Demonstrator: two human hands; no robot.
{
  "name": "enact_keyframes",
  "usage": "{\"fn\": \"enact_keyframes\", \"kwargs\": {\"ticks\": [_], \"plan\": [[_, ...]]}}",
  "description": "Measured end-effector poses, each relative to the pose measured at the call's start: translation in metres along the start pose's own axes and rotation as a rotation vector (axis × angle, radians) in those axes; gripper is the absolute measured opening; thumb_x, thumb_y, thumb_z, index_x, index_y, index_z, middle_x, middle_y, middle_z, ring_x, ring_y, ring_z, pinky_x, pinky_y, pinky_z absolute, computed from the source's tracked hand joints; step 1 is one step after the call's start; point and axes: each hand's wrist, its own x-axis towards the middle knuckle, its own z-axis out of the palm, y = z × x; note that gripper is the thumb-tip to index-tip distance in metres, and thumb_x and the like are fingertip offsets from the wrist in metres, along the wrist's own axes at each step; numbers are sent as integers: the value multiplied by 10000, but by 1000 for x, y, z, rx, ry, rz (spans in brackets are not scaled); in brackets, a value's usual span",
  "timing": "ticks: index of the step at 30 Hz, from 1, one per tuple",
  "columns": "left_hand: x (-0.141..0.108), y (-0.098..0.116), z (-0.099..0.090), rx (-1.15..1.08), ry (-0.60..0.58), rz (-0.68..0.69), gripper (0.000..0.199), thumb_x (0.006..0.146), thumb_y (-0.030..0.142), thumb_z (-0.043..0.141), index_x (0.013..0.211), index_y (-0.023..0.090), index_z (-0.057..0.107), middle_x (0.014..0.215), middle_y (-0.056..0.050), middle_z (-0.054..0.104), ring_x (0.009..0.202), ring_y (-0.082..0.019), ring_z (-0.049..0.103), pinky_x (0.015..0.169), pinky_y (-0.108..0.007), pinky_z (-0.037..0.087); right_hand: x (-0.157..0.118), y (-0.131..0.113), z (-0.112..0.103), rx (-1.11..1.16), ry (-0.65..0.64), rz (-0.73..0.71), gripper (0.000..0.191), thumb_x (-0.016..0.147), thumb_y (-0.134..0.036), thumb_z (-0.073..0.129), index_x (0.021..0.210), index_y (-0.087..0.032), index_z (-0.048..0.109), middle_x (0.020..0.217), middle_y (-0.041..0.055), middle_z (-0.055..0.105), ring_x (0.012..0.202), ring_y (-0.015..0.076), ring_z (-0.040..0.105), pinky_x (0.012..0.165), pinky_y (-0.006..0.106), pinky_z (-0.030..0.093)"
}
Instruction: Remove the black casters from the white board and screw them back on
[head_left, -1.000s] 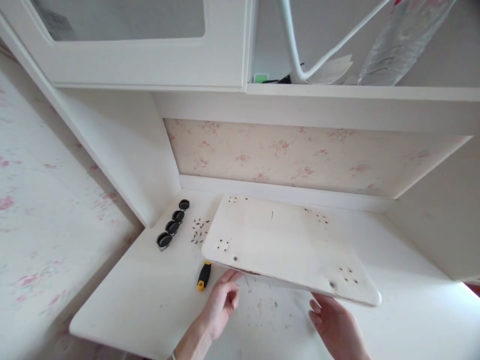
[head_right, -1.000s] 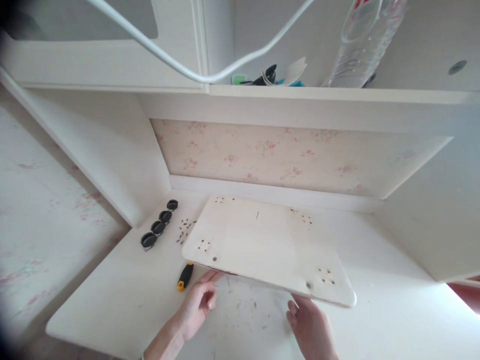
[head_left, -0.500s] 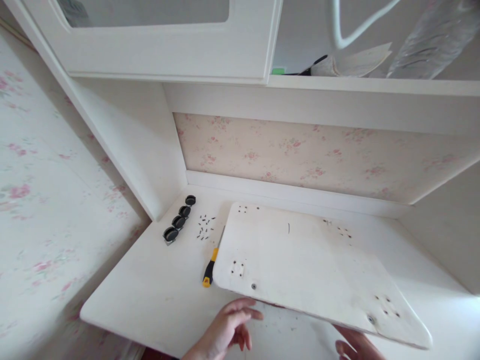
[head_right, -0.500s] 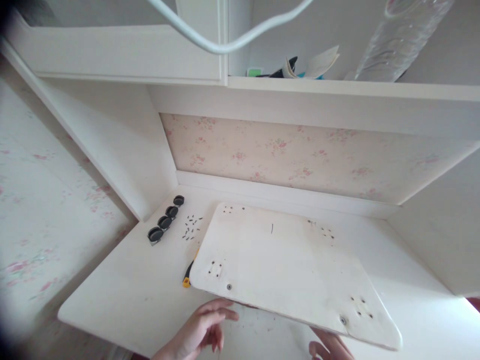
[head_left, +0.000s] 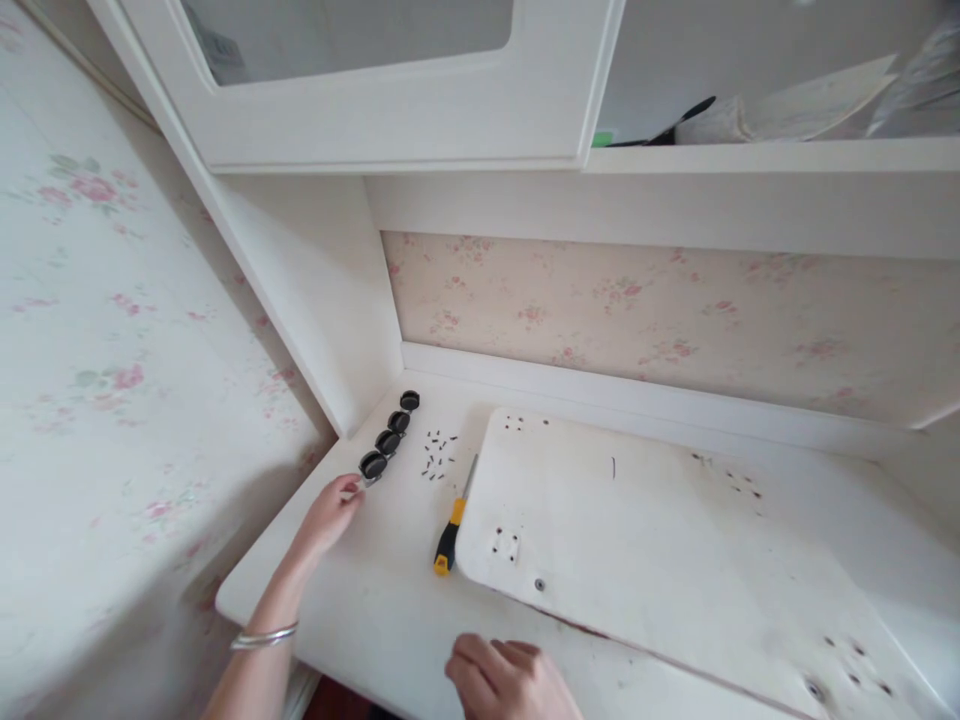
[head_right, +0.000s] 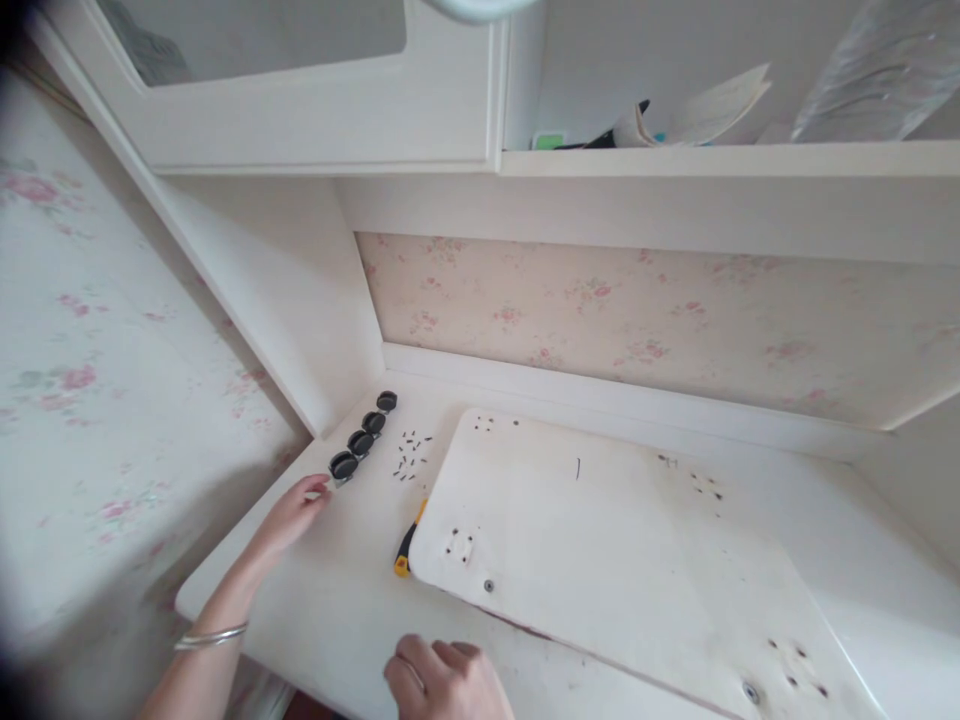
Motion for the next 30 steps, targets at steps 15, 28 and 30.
{"fn": "enact_keyframes", "kwargs": {"ticks": [15,28,30], "plan": [[25,-8,24,430,150,103,426,815,494,540,961,160,760,1017,-138,694,856,-254,648,809,-308,443,59,-4,33,-289,-315,118,613,745,23,467,1339,-117,510,1292,201,599,909,291,685,649,406,599],[12,-4,32,333,216,127,367,860,467,515,832,220,786,955,-58,715,868,-204,636,785,-274,434,67,-2,54,-225,-266,412,583,859,-227,569,1420,-133,438,1327,271,548,1159,399,578,819,541,535],[12,-4,32,303,239,133,340,852,444,529,818,219,782,937,-55,716,877,-206,635,799,-280,435,69,-1,61,-237,-254,490,514,877,-227,557,1373,-113,483,1184,261,639,1038,380,644,798,537,538]]}}
